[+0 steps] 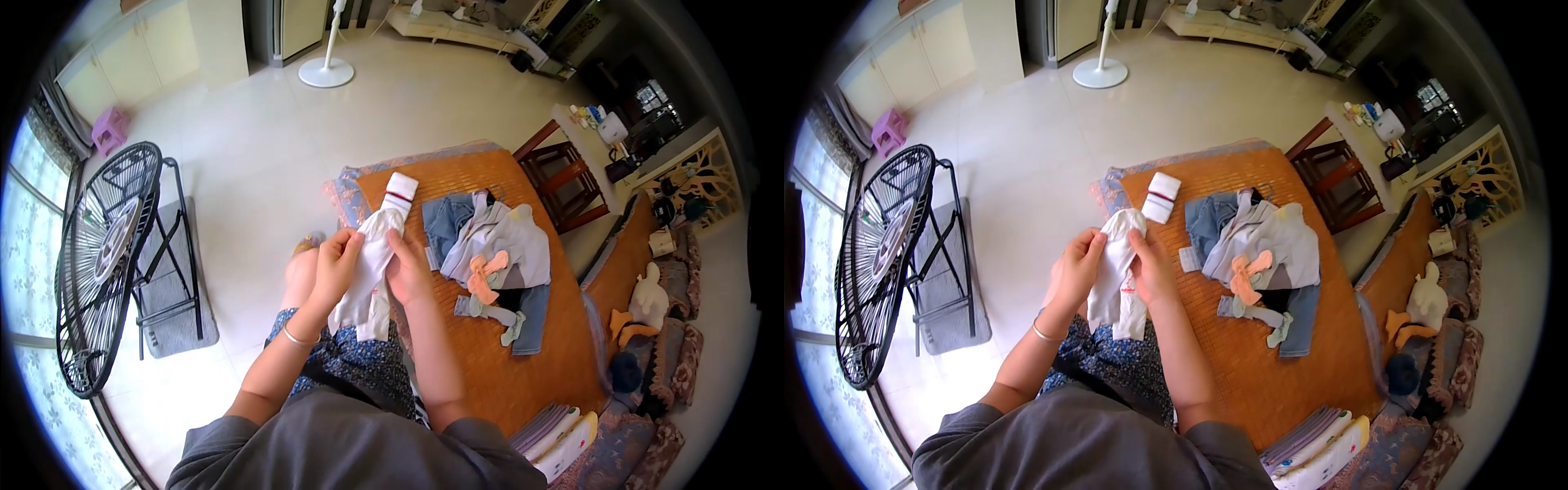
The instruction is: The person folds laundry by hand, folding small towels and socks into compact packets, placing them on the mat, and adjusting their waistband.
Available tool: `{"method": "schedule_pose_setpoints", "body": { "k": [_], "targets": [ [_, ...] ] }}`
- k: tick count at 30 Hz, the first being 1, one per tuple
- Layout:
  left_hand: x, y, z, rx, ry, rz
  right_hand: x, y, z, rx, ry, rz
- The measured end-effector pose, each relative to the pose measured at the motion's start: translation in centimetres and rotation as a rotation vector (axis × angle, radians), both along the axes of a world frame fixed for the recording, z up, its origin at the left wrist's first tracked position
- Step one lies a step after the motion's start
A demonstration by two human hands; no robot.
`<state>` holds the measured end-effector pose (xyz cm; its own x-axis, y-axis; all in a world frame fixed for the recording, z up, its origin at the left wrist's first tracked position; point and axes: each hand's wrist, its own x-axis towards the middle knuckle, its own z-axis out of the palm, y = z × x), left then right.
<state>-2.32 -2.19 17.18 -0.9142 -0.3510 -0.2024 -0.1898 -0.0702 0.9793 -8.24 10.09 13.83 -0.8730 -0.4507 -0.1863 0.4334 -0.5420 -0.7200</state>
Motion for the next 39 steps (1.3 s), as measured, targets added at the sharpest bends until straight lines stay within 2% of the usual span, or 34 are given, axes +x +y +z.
{"method": "schedule_pose_setpoints", "body": {
  "k": [1, 2, 4, 5, 7, 12, 14, 17, 20, 27, 35, 39],
  "targets": [
    [-0.2, 0.0, -1.5, -0.001, -0.013, 0.005, 0.1, -0.1, -0.1, 0.037, 0.118, -0.033],
    [-1.0, 0.2, -4.1, 0.023, 0.172, 0.064, 0.2, -0.2, 0.0, 0.068, 0.148, -0.069],
    [-1.4, 0.5, -4.2, -0.011, 0.456, 0.237, 0.3, -0.3, 0.0, 0.144, 0.214, -0.100],
    [-1.4, 0.2, -4.4, -0.013, 0.455, 0.240, 0.3, -0.4, 0.0, 0.221, 0.285, -0.136],
    [-1.3, -0.6, -4.4, -0.352, 0.454, 0.177, 0.5, -0.8, 0.1, 0.267, 0.317, -0.149],
    [-1.6, 0.3, -4.6, -0.130, 0.418, 0.135, 0.3, -0.6, -1.3, 0.409, 0.480, -0.158],
    [-1.6, 0.0, -4.8, 0.099, 0.280, 0.057, 0.2, -0.3, -1.6, 0.486, 0.529, -0.150],
    [-1.7, 0.0, -5.0, 0.165, 0.330, 0.043, 0.1, 0.5, -1.4, 0.481, 0.524, -0.127],
    [-1.9, -0.3, -5.5, 0.210, 0.365, 0.034, 0.4, 0.5, -0.1, 0.388, 0.493, -0.139],
    [-2.1, -1.0, -5.4, 0.184, 0.420, 0.016, -0.3, 1.4, -1.0, 0.459, 0.544, -0.180],
    [-1.8, -1.1, -4.9, 0.076, 0.281, -0.018, -0.1, 1.7, 0.3, 0.431, 0.541, -0.160],
    [-2.0, -1.3, -5.9, 0.158, 0.303, -0.024, -1.0, 2.8, -2.1, 0.413, 0.499, -0.199]
  ]
}}
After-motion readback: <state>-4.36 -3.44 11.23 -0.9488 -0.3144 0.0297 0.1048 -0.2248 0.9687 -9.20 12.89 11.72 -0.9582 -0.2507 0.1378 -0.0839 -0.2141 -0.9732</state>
